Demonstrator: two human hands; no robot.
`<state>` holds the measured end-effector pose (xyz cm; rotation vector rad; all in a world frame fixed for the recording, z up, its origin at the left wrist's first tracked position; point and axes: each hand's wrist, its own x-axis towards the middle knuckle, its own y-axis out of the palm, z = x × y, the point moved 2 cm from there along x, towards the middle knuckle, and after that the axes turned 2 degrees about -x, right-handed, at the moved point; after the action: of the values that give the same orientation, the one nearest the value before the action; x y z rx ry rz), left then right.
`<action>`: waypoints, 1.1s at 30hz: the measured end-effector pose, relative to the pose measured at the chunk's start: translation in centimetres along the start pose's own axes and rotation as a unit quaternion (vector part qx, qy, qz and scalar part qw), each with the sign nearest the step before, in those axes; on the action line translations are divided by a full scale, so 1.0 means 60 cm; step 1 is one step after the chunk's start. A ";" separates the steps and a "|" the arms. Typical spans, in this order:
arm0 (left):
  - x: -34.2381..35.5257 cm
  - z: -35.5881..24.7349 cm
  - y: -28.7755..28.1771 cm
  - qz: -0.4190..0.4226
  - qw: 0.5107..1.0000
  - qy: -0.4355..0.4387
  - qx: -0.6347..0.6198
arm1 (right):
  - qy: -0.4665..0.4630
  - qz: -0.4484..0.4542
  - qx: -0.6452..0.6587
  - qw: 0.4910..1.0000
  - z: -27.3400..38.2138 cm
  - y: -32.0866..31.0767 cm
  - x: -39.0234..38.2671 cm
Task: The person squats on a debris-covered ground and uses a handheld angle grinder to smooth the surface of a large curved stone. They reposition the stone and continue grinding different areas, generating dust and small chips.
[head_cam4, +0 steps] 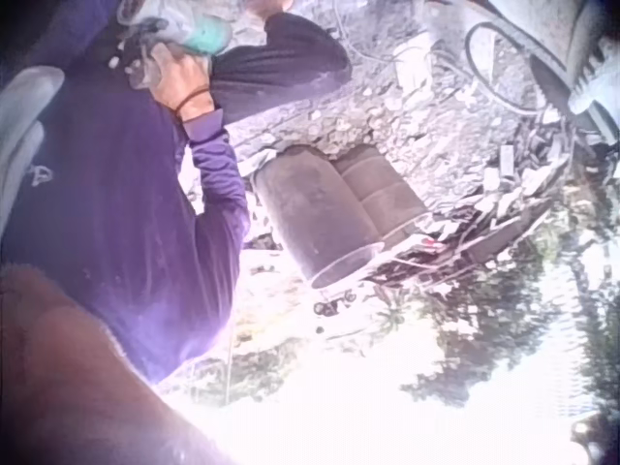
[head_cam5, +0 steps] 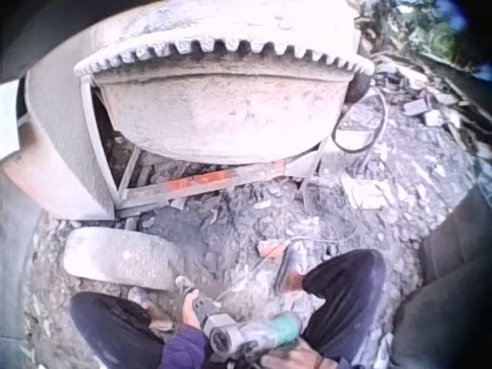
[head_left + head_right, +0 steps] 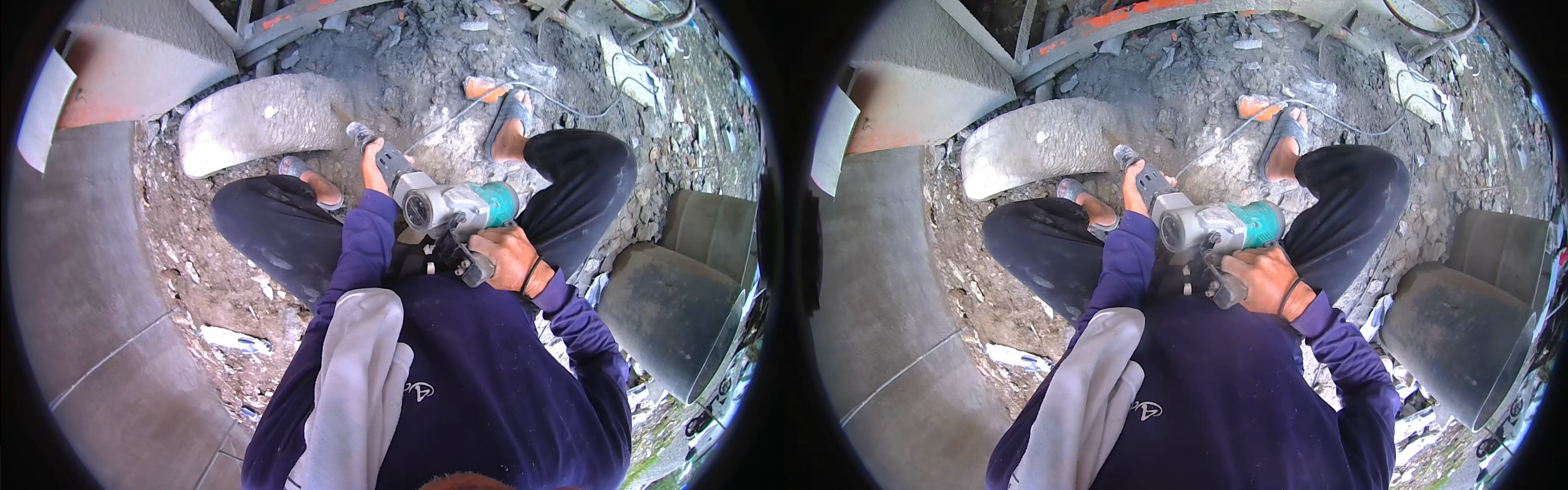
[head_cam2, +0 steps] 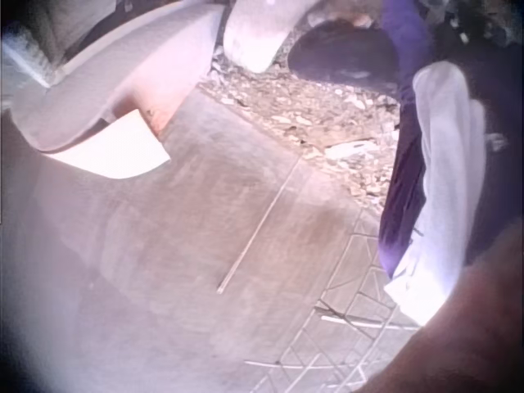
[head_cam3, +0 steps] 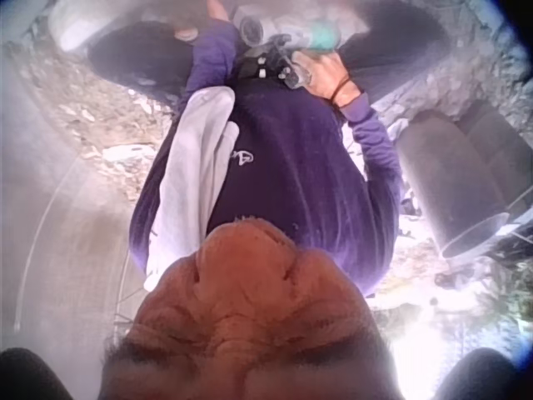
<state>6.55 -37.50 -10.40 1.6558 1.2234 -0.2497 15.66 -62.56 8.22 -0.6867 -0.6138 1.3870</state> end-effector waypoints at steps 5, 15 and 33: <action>0.014 -0.009 -0.004 0.029 0.998 -0.045 -0.020 | 0.018 0.026 -0.055 0.998 0.009 0.005 0.000; 0.010 -0.028 0.004 0.030 0.993 -0.113 -0.007 | 0.027 0.029 -0.085 0.996 0.021 0.026 -0.010; 0.143 -0.004 -0.045 0.025 0.996 -0.086 -0.002 | 0.083 0.009 -0.095 0.992 0.004 0.075 0.042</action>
<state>8.26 -32.28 -17.55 1.6242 1.0522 -0.3505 12.73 -59.79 4.99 -0.9520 -0.6136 1.2826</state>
